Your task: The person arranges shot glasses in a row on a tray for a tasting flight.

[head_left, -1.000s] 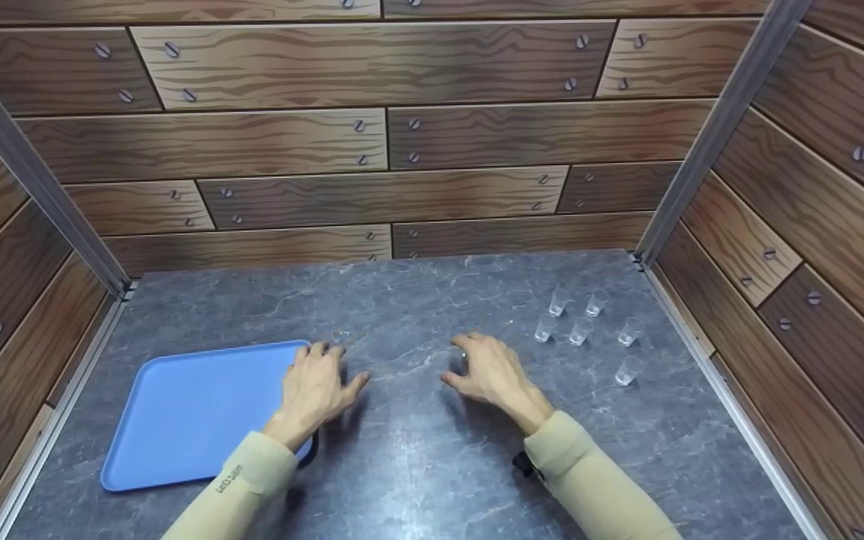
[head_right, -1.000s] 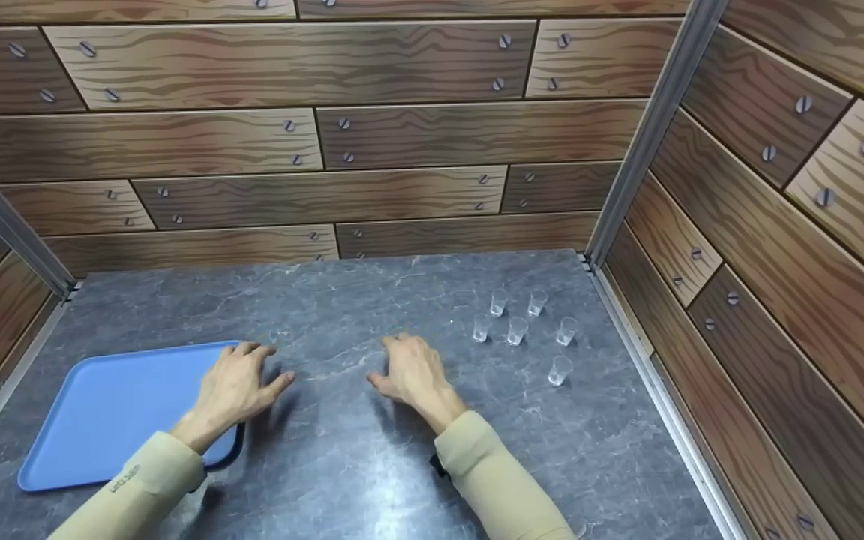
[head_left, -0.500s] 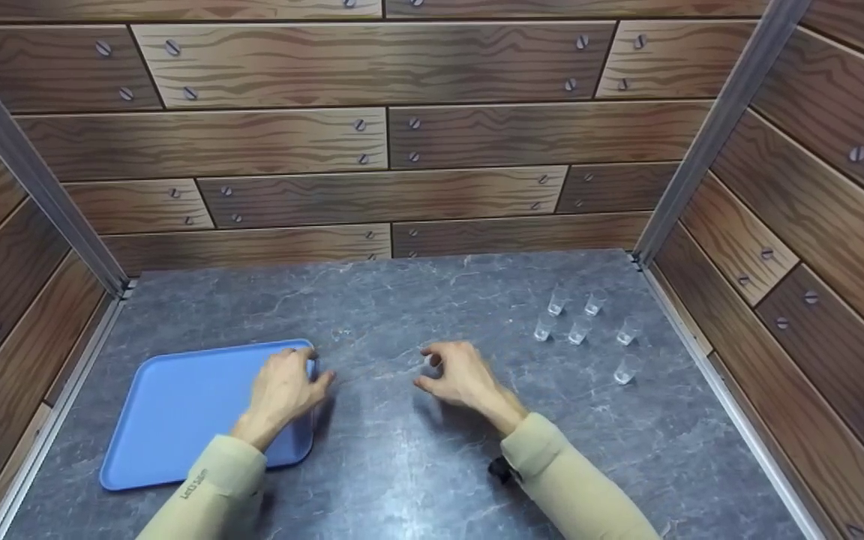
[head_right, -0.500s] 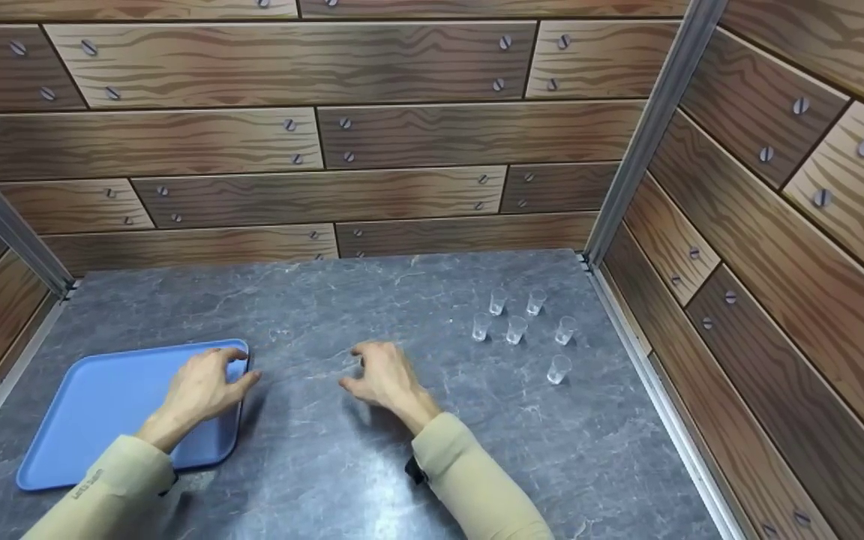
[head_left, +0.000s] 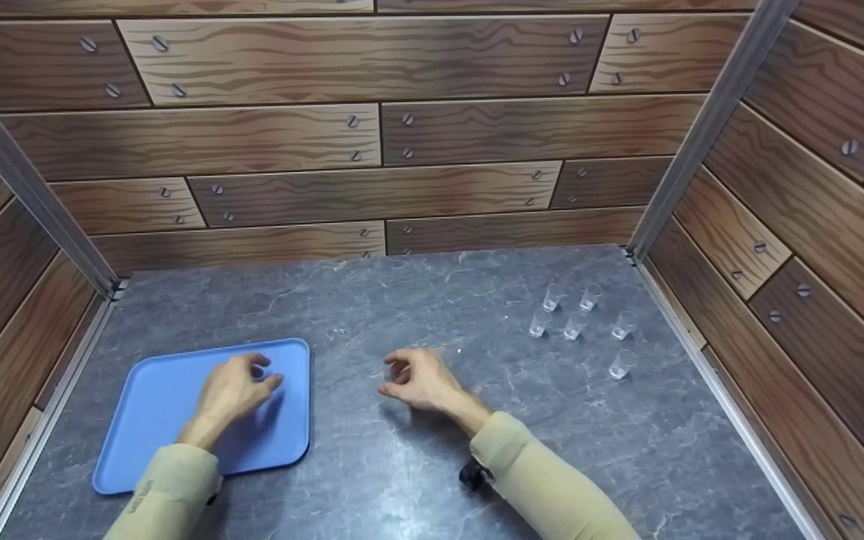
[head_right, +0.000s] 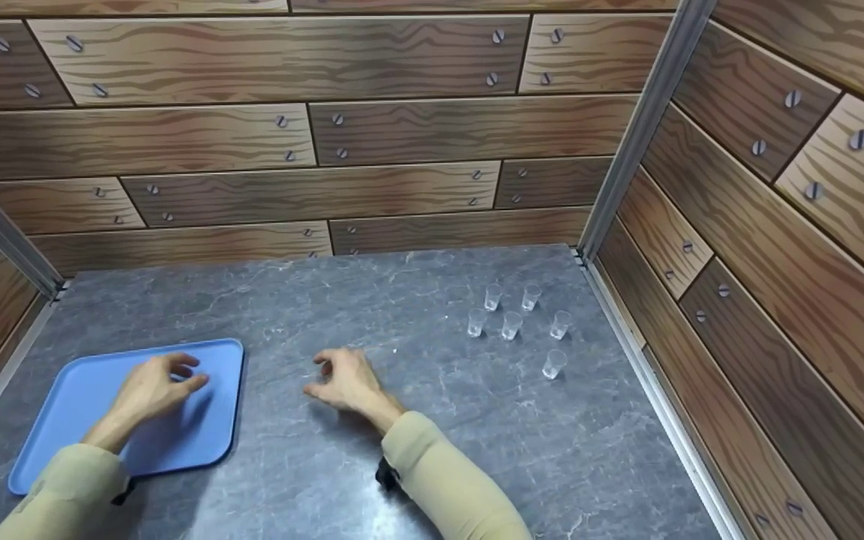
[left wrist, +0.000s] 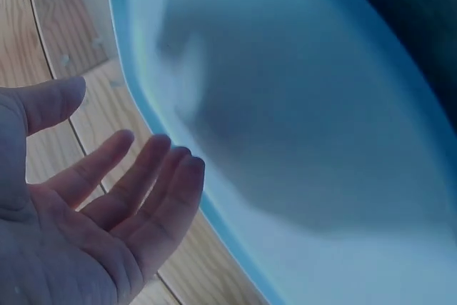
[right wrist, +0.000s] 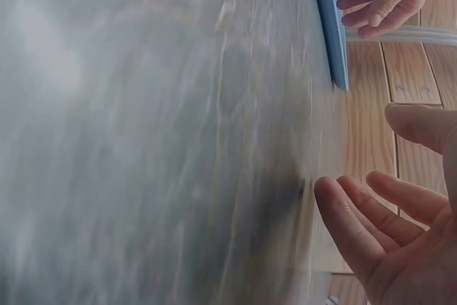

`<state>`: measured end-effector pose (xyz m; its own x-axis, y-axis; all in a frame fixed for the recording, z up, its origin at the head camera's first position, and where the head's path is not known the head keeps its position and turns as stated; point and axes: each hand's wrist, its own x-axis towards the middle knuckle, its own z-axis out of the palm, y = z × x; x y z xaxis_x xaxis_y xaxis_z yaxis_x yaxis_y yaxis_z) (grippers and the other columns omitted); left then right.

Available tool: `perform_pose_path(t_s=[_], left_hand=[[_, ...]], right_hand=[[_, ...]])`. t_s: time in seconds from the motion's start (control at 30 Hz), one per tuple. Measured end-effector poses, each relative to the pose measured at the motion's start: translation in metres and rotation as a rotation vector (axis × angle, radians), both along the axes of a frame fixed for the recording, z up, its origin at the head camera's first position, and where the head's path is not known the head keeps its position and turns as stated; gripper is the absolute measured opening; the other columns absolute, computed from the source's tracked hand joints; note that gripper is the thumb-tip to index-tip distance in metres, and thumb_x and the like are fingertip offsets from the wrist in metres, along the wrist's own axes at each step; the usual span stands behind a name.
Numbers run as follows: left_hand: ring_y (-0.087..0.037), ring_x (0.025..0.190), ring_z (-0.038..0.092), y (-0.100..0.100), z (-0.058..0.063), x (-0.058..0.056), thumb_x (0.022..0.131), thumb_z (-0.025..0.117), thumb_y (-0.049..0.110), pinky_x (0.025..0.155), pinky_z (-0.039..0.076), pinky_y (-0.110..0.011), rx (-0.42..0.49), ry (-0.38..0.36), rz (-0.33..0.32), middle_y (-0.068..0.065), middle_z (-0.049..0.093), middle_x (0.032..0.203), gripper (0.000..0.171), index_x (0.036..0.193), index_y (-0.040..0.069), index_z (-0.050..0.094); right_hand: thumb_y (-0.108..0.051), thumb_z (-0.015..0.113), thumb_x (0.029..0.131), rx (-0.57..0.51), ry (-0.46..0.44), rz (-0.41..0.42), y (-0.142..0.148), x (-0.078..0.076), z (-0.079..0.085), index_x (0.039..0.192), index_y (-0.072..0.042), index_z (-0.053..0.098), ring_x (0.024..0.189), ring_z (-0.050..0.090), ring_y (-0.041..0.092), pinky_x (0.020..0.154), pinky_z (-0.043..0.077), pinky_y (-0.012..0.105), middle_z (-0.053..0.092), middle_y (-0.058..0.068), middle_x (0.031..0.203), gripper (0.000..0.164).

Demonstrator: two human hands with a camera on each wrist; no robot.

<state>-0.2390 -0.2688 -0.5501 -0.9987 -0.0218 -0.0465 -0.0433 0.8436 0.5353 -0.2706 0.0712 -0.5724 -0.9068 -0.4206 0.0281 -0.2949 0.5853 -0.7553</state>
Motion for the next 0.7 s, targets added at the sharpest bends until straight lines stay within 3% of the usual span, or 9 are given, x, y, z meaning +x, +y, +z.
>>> perform_pose_path(t_s=[0.13, 0.27, 0.5, 0.7], left_hand=[[-0.051, 0.121, 0.073, -0.025, 0.003, 0.002, 0.102, 0.077, 0.031, 0.106, 0.061, -0.066, 0.036, -0.036, 0.008, -0.031, 0.078, 0.13, 0.049, 0.137, -0.004, 0.073], [-0.048, 0.12, 0.074, -0.051, 0.005, 0.002, 0.104, 0.076, 0.032, 0.103, 0.063, -0.063, 0.084, -0.101, 0.025, -0.03, 0.077, 0.132, 0.051, 0.141, -0.003, 0.071], [-0.033, 0.098, 0.083, -0.097, 0.004, 0.003, 0.106, 0.075, 0.025, 0.077, 0.067, -0.032, 0.152, -0.156, -0.006, -0.036, 0.076, 0.131, 0.052, 0.143, -0.011, 0.066], [-0.019, 0.088, 0.079, -0.145, 0.012, 0.018, 0.107, 0.074, 0.019, 0.071, 0.069, -0.031, 0.217, -0.21, -0.034, -0.037, 0.076, 0.132, 0.055, 0.149, -0.014, 0.059]], right_hand=[[-0.024, 0.089, 0.093, -0.033, -0.036, 0.009, -0.014, 0.001, 0.0, 0.14, -0.002, 0.075, 0.112, 0.083, 0.035, 0.101, 0.071, 0.044, 0.082, 0.019, 0.125, 0.054], [-0.022, 0.09, 0.093, -0.094, -0.072, 0.015, -0.028, 0.003, -0.001, 0.139, 0.0, 0.074, 0.112, 0.083, 0.036, 0.096, 0.073, 0.039, 0.082, 0.021, 0.125, 0.054], [-0.017, 0.09, 0.09, -0.201, -0.174, -0.003, -0.054, 0.008, -0.006, 0.14, 0.002, 0.073, 0.11, 0.083, 0.036, 0.085, 0.072, 0.029, 0.078, 0.025, 0.132, 0.055], [-0.014, 0.091, 0.088, -0.23, -0.232, -0.025, -0.073, 0.011, -0.009, 0.141, 0.002, 0.073, 0.098, 0.084, 0.03, 0.073, 0.07, 0.024, 0.079, 0.023, 0.129, 0.058]])
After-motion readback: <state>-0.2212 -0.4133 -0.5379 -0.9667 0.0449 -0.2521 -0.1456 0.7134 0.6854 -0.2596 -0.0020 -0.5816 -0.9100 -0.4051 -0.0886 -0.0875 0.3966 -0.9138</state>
